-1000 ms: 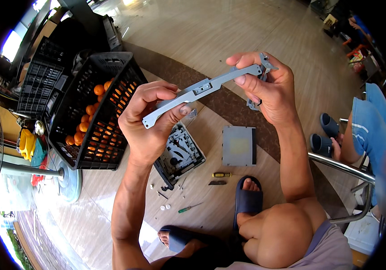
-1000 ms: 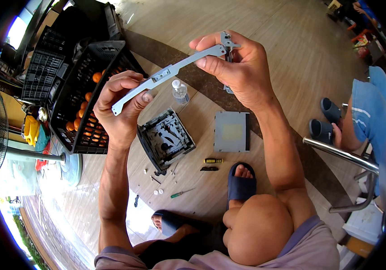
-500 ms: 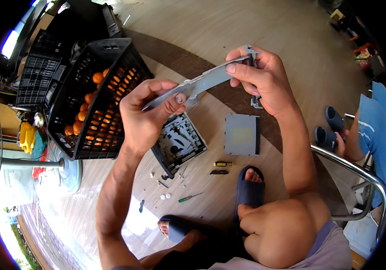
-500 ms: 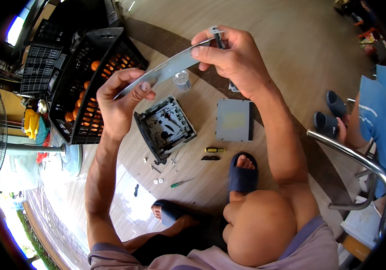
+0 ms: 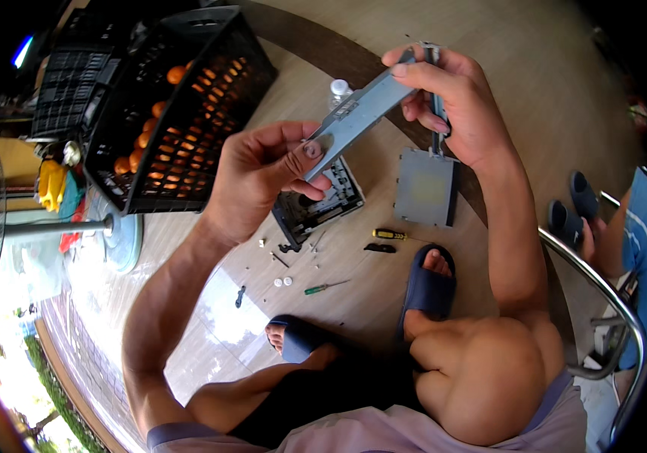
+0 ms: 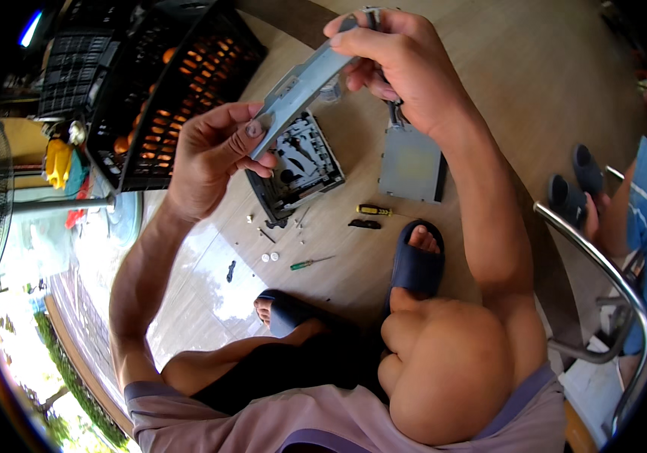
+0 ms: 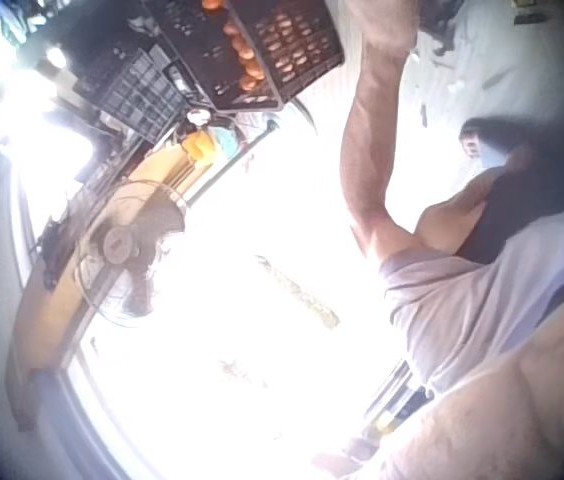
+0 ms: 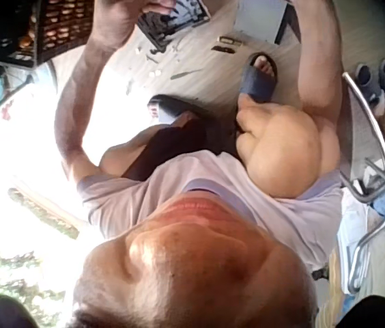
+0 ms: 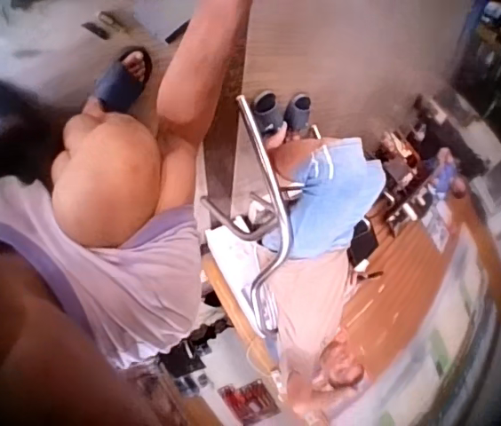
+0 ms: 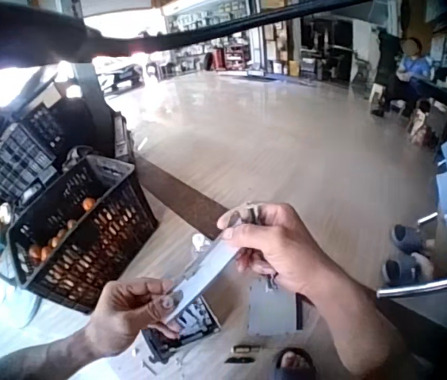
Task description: The person assembles an electronic drive unit by fitting metal bracket components together by hand, installing parts into the device housing, and attaching the top cover plate onto the casing.
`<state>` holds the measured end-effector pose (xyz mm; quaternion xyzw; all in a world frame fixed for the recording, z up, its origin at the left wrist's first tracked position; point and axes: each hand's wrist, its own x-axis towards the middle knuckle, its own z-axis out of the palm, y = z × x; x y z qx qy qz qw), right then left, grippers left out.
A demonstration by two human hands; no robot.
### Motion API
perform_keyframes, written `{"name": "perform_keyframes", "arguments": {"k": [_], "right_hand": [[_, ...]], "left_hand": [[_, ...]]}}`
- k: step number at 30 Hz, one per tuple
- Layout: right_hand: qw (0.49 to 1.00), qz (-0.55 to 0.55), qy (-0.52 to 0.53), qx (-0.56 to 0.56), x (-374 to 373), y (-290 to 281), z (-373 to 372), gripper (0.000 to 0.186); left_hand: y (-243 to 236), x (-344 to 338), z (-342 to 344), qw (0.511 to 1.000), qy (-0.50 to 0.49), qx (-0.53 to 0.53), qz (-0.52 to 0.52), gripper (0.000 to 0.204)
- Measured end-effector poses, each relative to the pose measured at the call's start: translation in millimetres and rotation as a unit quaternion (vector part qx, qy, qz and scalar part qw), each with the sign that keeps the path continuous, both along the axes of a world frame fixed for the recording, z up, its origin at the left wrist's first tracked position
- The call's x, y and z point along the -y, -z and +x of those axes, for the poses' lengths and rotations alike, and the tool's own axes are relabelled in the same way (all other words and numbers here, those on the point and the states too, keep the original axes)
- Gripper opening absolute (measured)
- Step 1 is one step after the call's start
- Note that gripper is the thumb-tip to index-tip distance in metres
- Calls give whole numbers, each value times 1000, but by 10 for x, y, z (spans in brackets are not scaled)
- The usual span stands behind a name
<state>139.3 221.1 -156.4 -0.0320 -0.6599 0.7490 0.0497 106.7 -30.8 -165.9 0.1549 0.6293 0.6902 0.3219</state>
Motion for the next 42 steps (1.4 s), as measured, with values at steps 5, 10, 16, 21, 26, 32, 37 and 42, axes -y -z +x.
{"name": "perform_keyframes", "arguments": {"k": [5,10,16,21,26,32,37,42], "right_hand": [[998,57,2,40,57,88,41,26],[990,92,-86,59,31,277,120,24],[931,94,-310,171,366,609,189,25],[907,82,-357,209,551,761,222,24],[932,86,-284,210,454,894,174,23],[978,113,-87,151,66,998,-63,26],[989,77,32,118,-111,1130,-145,27],[983,60,2,174,293,1475,-85,24]], "left_hand": [[318,-75,79,998,23,8,-50,29],[535,-24,312,985,149,59,-58,27],[807,122,720,931,296,26,-213,42],[946,215,872,925,307,63,-212,49],[980,307,748,915,293,-11,-277,46],[1037,899,241,856,334,-95,-382,53],[770,1462,-250,907,36,-13,-420,45],[1107,1749,-337,898,-70,-5,-434,41]]}}
